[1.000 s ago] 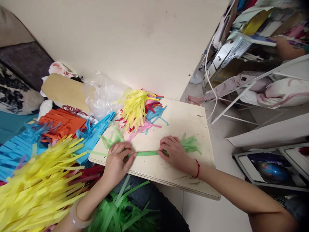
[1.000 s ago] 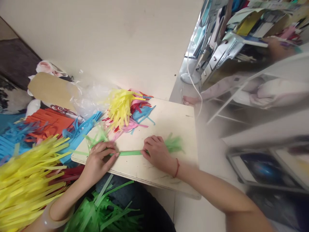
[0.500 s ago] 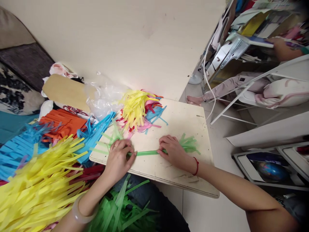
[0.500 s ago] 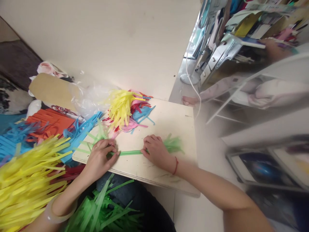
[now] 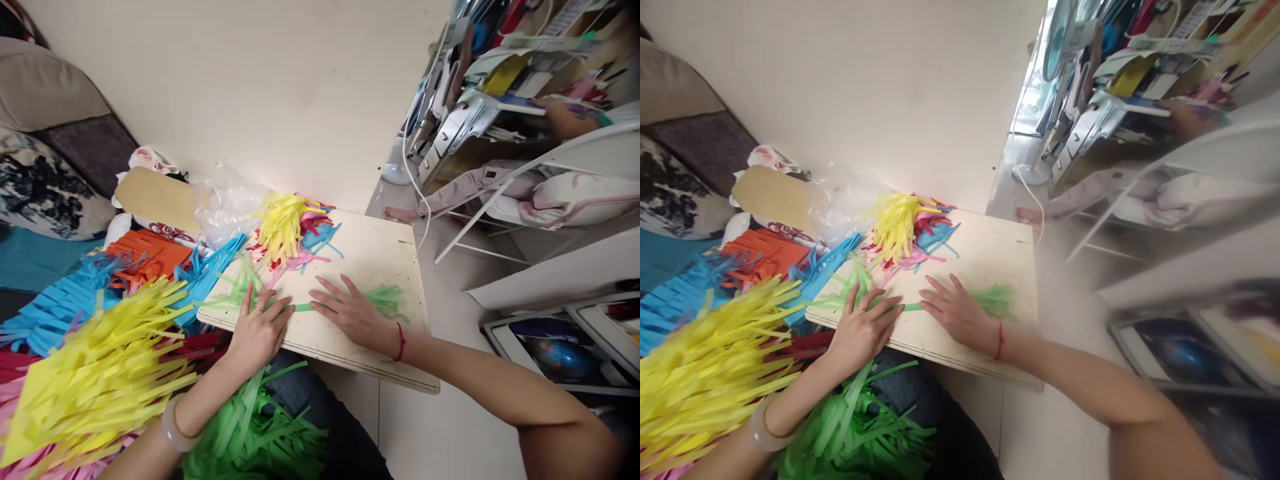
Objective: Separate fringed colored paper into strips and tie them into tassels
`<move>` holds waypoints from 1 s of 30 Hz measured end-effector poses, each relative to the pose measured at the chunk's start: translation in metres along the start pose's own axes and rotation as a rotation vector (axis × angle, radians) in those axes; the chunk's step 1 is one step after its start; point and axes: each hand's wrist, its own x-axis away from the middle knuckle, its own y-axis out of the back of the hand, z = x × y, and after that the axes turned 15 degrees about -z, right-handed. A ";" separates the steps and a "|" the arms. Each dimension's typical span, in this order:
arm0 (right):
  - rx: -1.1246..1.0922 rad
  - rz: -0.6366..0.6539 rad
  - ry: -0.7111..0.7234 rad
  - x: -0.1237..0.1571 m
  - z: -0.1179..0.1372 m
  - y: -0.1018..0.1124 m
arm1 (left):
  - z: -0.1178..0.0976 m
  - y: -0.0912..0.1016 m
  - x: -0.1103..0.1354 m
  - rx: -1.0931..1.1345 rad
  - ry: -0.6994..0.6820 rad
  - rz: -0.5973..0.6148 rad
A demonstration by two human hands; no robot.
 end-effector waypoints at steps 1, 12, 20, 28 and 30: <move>0.006 0.015 -0.015 0.005 -0.003 0.004 | 0.000 0.001 -0.002 -0.006 -0.020 0.001; -0.009 -0.004 -0.073 -0.040 0.013 -0.012 | -0.003 -0.010 -0.027 -0.106 -0.303 0.014; -0.091 -0.148 -0.025 -0.016 0.001 -0.025 | 0.004 -0.009 -0.005 0.071 0.001 -0.083; -0.134 -0.129 -0.191 -0.005 -0.012 -0.013 | 0.005 -0.006 0.003 0.180 0.175 -0.119; -0.171 -0.113 -0.242 -0.009 -0.013 -0.012 | 0.005 -0.006 0.005 0.193 0.233 -0.122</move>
